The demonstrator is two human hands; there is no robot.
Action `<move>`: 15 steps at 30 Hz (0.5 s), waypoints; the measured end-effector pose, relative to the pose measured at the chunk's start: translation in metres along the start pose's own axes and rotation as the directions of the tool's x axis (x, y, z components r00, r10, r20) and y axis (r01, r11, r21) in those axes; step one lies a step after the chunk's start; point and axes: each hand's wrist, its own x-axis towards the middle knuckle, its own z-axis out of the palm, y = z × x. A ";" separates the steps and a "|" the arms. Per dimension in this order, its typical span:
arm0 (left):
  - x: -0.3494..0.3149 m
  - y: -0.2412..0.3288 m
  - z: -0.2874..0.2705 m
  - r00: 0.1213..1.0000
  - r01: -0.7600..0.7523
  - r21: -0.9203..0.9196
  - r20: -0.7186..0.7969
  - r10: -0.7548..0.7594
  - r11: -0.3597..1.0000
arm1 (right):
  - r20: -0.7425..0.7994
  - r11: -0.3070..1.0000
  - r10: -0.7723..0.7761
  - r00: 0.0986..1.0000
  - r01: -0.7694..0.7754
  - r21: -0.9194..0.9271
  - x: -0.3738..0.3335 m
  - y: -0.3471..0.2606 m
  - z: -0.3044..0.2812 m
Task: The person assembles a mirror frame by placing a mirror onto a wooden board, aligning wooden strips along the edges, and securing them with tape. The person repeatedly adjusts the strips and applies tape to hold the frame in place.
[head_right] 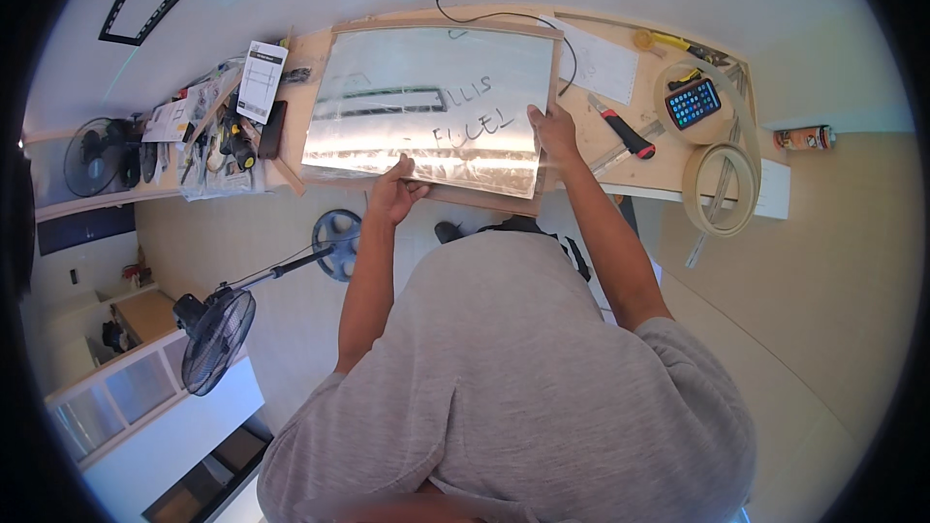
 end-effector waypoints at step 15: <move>-0.009 0.008 0.001 0.978 0.165 0.447 -0.190 -0.087 0.879 | 0.000 0.482 -0.016 1.000 0.008 -0.876 0.006 -0.055 -0.011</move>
